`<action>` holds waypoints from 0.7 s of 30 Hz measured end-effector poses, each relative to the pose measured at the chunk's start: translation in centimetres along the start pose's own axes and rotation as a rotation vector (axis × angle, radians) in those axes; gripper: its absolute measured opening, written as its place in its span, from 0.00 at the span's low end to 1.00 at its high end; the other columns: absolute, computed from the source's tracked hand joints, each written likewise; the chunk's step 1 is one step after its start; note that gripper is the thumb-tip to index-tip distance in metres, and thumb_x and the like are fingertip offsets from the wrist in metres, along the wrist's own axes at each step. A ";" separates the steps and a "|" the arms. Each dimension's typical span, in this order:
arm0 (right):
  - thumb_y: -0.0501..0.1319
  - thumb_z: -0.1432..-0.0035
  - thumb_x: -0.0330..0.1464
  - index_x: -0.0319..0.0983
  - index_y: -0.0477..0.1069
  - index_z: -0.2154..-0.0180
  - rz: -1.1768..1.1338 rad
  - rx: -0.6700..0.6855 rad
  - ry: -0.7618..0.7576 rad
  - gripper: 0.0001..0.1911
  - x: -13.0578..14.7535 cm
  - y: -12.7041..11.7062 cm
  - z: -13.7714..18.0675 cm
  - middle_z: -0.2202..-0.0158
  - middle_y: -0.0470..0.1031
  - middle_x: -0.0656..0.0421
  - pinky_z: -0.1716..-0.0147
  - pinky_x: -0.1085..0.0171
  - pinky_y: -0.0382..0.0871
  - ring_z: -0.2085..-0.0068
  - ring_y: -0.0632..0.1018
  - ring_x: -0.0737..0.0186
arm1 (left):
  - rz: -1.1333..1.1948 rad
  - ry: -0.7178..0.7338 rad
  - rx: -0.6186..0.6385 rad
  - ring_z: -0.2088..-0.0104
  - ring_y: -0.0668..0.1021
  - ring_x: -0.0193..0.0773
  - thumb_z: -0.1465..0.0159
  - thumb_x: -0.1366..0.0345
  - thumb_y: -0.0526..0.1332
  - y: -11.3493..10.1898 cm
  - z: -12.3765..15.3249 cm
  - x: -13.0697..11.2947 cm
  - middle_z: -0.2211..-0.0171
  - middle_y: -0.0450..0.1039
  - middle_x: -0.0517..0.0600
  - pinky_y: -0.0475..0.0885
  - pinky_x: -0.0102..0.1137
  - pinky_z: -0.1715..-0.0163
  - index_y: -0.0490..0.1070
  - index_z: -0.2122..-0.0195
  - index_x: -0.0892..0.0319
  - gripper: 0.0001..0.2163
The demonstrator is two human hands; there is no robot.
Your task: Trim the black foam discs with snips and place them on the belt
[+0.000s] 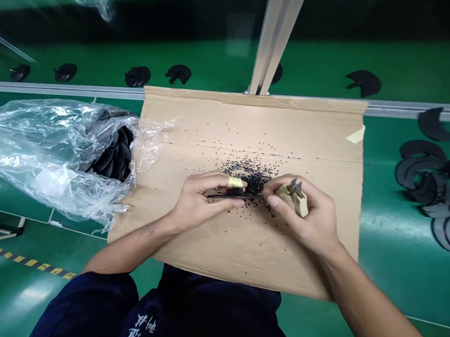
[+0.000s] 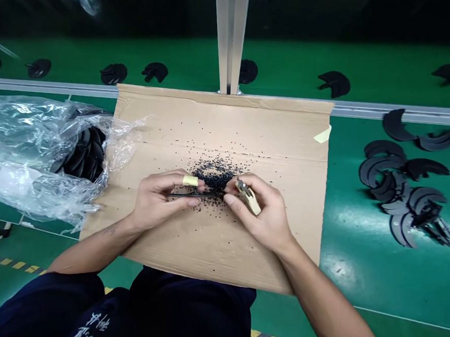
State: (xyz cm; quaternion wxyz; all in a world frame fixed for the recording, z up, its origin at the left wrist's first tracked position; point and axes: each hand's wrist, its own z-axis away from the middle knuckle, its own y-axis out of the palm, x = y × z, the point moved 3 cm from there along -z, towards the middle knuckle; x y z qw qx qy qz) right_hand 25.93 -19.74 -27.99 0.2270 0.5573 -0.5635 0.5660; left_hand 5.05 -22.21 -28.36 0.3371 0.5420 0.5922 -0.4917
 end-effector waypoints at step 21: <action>0.62 0.36 0.25 0.40 0.74 0.58 0.692 0.010 -0.393 0.06 -0.2 0.7 0.8 0.68 0.79 0.55 0.68 0.59 0.70 0.68 0.77 0.58 | -0.094 0.197 0.062 0.67 0.82 0.34 0.41 0.63 0.74 0.3 0.2 0.0 0.67 0.83 0.51 0.78 0.29 0.66 0.82 0.61 0.59 0.09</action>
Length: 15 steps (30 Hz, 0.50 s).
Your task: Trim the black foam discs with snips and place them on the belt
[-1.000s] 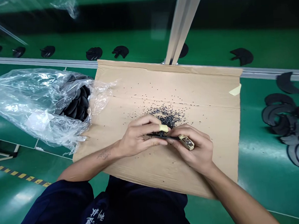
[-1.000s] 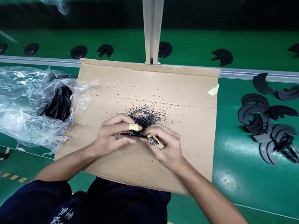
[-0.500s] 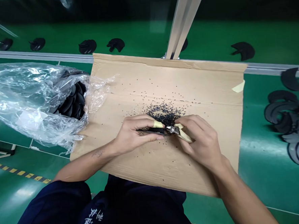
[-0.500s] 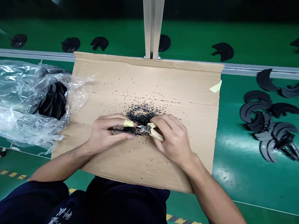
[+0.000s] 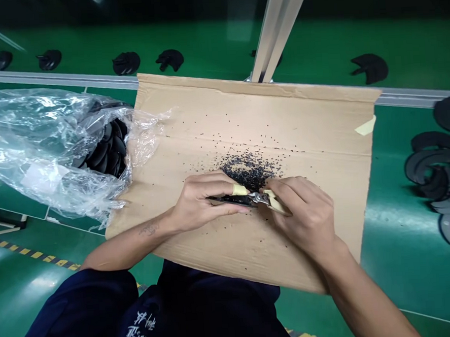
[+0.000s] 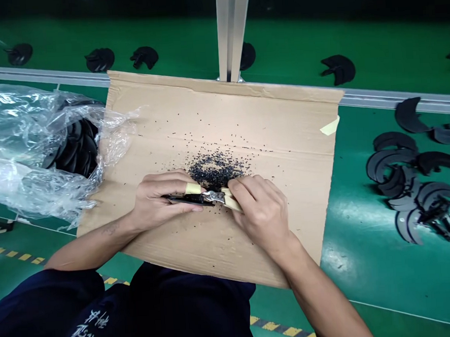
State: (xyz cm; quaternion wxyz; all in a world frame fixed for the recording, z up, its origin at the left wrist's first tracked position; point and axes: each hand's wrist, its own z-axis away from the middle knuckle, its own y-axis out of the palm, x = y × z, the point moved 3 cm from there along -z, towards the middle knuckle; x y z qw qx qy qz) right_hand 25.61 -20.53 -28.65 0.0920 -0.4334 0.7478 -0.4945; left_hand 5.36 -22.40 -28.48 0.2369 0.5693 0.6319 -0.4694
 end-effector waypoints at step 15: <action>0.67 0.39 0.31 0.41 0.74 0.60 -0.521 0.049 0.353 0.05 -0.7 0.5 -0.3 0.67 0.78 0.58 0.71 0.64 0.70 0.69 0.77 0.62 | -0.051 -0.066 -0.112 0.67 0.79 0.32 0.38 0.60 0.72 -0.2 0.0 0.3 0.66 0.81 0.49 0.75 0.28 0.67 0.80 0.60 0.59 0.09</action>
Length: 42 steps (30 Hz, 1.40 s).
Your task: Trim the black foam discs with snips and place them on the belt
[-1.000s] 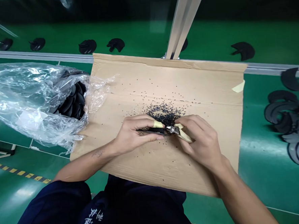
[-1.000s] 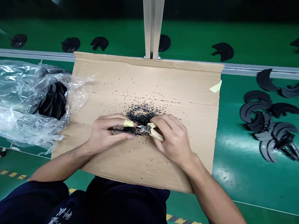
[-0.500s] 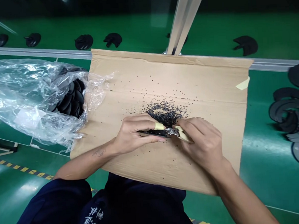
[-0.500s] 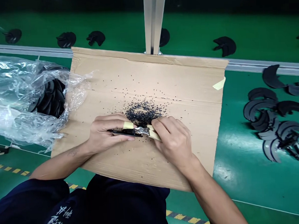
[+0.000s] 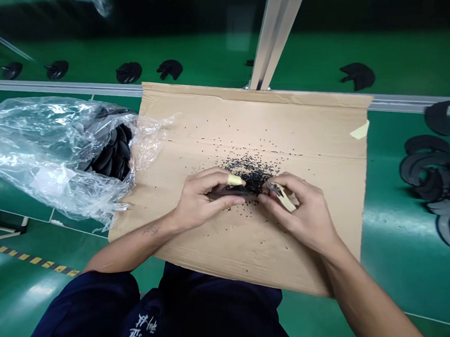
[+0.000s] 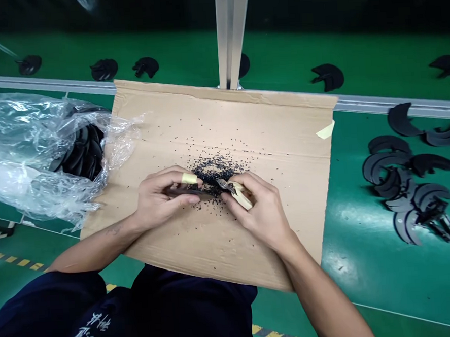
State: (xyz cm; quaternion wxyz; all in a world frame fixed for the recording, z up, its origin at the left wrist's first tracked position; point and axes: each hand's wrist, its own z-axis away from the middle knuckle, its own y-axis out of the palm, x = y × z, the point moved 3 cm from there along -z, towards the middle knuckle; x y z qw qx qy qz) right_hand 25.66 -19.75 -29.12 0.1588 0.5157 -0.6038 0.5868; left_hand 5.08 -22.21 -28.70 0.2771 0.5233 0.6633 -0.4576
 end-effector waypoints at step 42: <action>0.63 0.34 0.27 0.38 0.76 0.60 0.687 -0.114 -0.426 0.03 1.4 -0.6 0.4 0.73 0.78 0.58 0.70 0.61 0.62 0.71 0.71 0.63 | 0.174 0.038 0.126 0.66 0.84 0.32 0.36 0.67 0.69 0.5 0.6 0.6 0.65 0.84 0.54 0.79 0.24 0.67 0.82 0.56 0.61 0.08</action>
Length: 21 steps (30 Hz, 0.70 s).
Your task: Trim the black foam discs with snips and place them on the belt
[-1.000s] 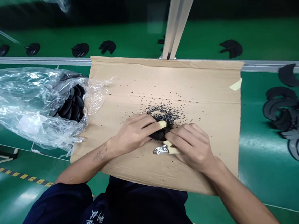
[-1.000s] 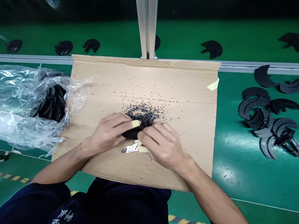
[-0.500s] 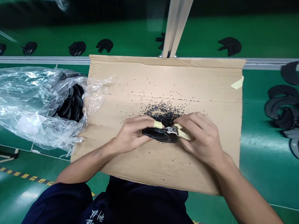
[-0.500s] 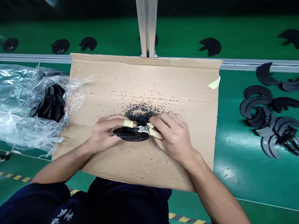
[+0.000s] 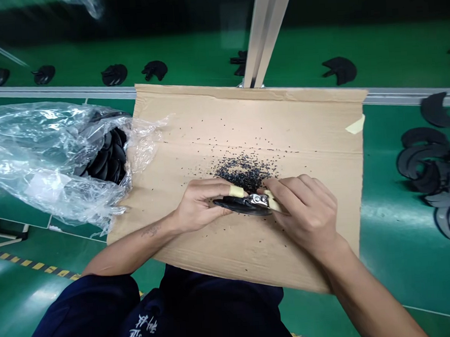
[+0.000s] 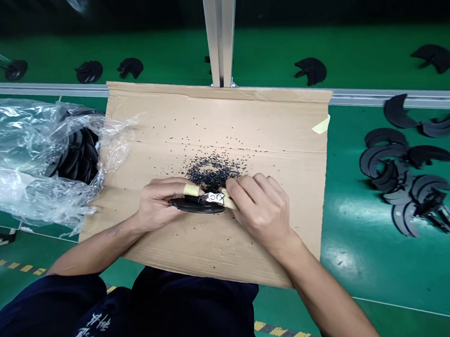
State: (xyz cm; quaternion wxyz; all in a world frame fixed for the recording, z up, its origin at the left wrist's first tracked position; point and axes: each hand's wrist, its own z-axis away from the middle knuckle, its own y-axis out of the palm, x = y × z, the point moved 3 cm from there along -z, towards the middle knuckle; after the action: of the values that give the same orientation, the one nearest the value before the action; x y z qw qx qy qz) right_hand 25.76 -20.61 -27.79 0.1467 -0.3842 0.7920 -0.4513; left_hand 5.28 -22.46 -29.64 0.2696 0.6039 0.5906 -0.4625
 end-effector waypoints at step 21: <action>0.62 0.37 0.26 0.38 0.74 0.59 -0.287 -0.035 0.073 0.05 -0.6 -0.1 0.1 0.68 0.78 0.55 0.70 0.61 0.67 0.69 0.74 0.61 | 0.065 0.019 0.015 0.64 0.85 0.34 0.34 0.69 0.68 0.3 -0.1 -0.3 0.63 0.84 0.56 0.80 0.25 0.64 0.82 0.55 0.61 0.08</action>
State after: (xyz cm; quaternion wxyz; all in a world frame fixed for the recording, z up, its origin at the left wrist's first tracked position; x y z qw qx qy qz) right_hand 26.24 -20.20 -27.85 0.0448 -0.4793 0.7415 -0.4673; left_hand 5.59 -22.56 -29.44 0.2742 0.6292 0.5697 -0.4521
